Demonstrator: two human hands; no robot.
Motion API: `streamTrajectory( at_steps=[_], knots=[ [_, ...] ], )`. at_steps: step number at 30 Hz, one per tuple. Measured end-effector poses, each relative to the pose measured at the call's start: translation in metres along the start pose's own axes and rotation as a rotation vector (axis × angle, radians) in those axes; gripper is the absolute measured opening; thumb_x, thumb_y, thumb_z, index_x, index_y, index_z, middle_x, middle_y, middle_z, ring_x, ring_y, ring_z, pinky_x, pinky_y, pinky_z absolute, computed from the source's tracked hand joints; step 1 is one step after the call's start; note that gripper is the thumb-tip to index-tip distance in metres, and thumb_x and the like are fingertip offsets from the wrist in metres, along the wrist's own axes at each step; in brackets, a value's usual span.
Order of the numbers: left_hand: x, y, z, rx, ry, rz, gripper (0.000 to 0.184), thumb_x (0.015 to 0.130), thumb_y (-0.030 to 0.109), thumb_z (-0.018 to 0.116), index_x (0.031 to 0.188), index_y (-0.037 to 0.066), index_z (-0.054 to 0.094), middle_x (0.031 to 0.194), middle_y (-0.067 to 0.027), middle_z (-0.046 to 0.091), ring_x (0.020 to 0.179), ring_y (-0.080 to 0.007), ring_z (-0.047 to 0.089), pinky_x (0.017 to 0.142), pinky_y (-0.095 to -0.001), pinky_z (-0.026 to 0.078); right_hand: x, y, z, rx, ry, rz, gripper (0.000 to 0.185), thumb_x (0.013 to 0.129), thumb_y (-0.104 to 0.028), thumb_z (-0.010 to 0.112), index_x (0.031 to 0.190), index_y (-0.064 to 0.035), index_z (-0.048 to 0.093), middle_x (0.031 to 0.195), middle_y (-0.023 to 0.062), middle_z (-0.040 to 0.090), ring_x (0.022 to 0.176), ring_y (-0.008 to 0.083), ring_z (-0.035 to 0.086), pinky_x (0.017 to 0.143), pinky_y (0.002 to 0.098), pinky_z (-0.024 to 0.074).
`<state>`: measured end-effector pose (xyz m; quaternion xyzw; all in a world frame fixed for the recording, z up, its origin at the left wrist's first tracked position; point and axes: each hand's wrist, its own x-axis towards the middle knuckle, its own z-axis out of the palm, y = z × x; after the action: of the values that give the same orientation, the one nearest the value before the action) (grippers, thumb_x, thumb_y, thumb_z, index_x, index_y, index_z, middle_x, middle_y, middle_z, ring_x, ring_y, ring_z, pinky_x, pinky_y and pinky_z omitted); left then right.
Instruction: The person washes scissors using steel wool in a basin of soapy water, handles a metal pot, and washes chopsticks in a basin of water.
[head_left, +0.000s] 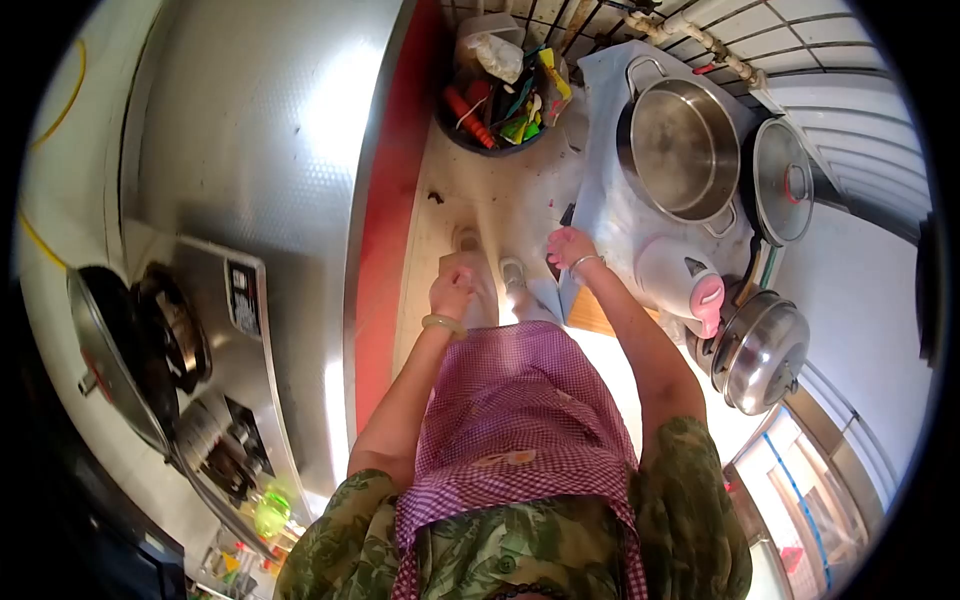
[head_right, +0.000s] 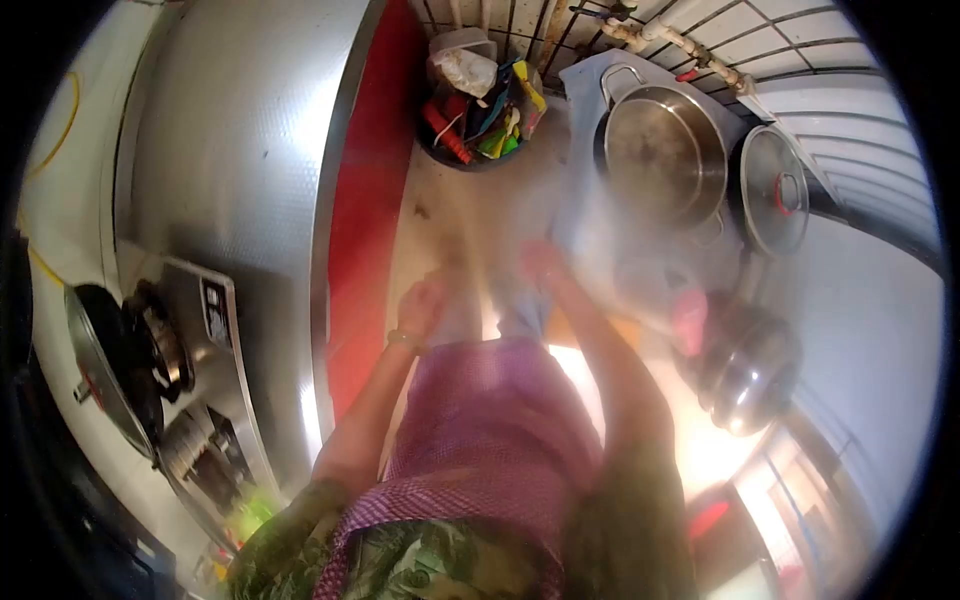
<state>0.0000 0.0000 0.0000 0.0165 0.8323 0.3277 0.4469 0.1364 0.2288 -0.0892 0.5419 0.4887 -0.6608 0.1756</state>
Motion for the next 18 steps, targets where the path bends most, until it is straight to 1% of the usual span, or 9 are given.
streamTrajectory(
  at_steps=[2, 4, 6, 9, 11, 12, 13, 15, 18],
  knots=[
    [0.032, -0.007, 0.021, 0.165, -0.046, 0.014, 0.017, 0.088, 0.017, 0.053, 0.097, 0.005, 0.061, 0.078, -0.0063, 0.062, 0.060, -0.0136, 0.058, 0.054, -0.0278, 0.047, 0.000, 0.011, 0.018, 0.028, 0.012, 0.019, 0.014, 0.084, -0.011, 0.052, 0.097, -0.0098, 0.057, 0.081, 0.0035, 0.061, 0.060, 0.0146, 0.057, 0.053, 0.0273, 0.0471],
    [0.098, -0.041, 0.048, 0.227, -0.077, 0.038, 0.017, 0.088, 0.016, 0.053, 0.098, 0.005, 0.061, 0.078, -0.0061, 0.062, 0.059, -0.0126, 0.057, 0.054, -0.0272, 0.047, 0.062, 0.024, -0.032, -0.198, 0.112, -0.082, 0.015, 0.084, -0.011, 0.052, 0.097, -0.0091, 0.057, 0.080, 0.0037, 0.061, 0.062, 0.0145, 0.058, 0.054, 0.0274, 0.0476],
    [0.127, -0.090, 0.019, -0.270, -0.047, -0.154, 0.026, 0.087, 0.027, 0.052, 0.104, 0.009, 0.059, 0.086, -0.0006, 0.063, 0.067, -0.0145, 0.061, 0.056, -0.0277, 0.048, 0.134, 0.054, -0.015, -0.466, 0.146, -0.266, 0.015, 0.084, -0.012, 0.052, 0.097, -0.0085, 0.058, 0.080, 0.0039, 0.061, 0.063, 0.0144, 0.059, 0.055, 0.0275, 0.0482],
    [0.192, -0.151, 0.040, -0.185, 0.053, -0.186, 0.028, 0.087, 0.027, 0.050, 0.108, 0.010, 0.059, 0.085, -0.0004, 0.061, 0.066, -0.0124, 0.059, 0.055, -0.0264, 0.046, 0.223, 0.075, -0.020, -0.896, 0.238, -0.485, 0.018, 0.083, -0.015, 0.052, 0.097, -0.0079, 0.060, 0.081, 0.0065, 0.063, 0.069, 0.0177, 0.061, 0.062, 0.0300, 0.0499],
    [0.203, -0.131, 0.037, -0.184, 0.102, -0.272, 0.027, 0.086, 0.020, 0.053, 0.109, 0.007, 0.059, 0.093, -0.0070, 0.063, 0.080, -0.0191, 0.061, 0.069, -0.0300, 0.048, 0.313, 0.131, -0.041, -1.529, 0.247, -0.921, 0.021, 0.082, -0.019, 0.052, 0.097, -0.0080, 0.062, 0.083, 0.0107, 0.065, 0.075, 0.0235, 0.063, 0.069, 0.0336, 0.0511],
    [0.207, -0.130, 0.036, -0.178, 0.126, -0.317, 0.027, 0.085, 0.016, 0.054, 0.110, 0.006, 0.059, 0.097, -0.0103, 0.063, 0.087, -0.0224, 0.062, 0.076, -0.0318, 0.049, 0.278, 0.084, -0.024, -1.297, 0.289, -0.669, 0.023, 0.081, -0.020, 0.052, 0.098, -0.0076, 0.062, 0.088, 0.0141, 0.064, 0.082, 0.0287, 0.062, 0.075, 0.0363, 0.0497],
    [0.237, -0.186, 0.043, -0.063, 0.151, -0.181, 0.033, 0.084, 0.017, 0.056, 0.115, 0.007, 0.057, 0.103, -0.0133, 0.063, 0.097, -0.0271, 0.060, 0.083, -0.0360, 0.048, 0.227, 0.019, -0.002, -1.049, 0.372, -0.451, 0.026, 0.080, -0.022, 0.052, 0.098, -0.0071, 0.062, 0.093, 0.0176, 0.064, 0.088, 0.0339, 0.061, 0.080, 0.0391, 0.0483],
    [0.259, -0.183, 0.050, 0.045, 0.168, -0.255, 0.034, 0.083, 0.018, 0.057, 0.115, 0.007, 0.056, 0.110, -0.0161, 0.059, 0.099, -0.0307, 0.058, 0.086, -0.0392, 0.046, 0.261, 0.022, -0.006, -1.021, 0.397, -0.443, 0.028, 0.079, -0.022, 0.052, 0.101, -0.0064, 0.061, 0.097, 0.0189, 0.063, 0.092, 0.0356, 0.059, 0.083, 0.0403, 0.0473],
    [0.289, -0.179, 0.064, 0.181, 0.225, -0.140, 0.036, 0.082, 0.019, 0.058, 0.117, 0.009, 0.056, 0.116, -0.0177, 0.053, 0.108, -0.0324, 0.052, 0.090, -0.0399, 0.044, 0.321, 0.031, -0.008, -0.986, 0.456, -0.447, 0.032, 0.079, -0.022, 0.052, 0.106, -0.0060, 0.059, 0.102, 0.0193, 0.061, 0.096, 0.0353, 0.058, 0.085, 0.0401, 0.0462]
  ],
)
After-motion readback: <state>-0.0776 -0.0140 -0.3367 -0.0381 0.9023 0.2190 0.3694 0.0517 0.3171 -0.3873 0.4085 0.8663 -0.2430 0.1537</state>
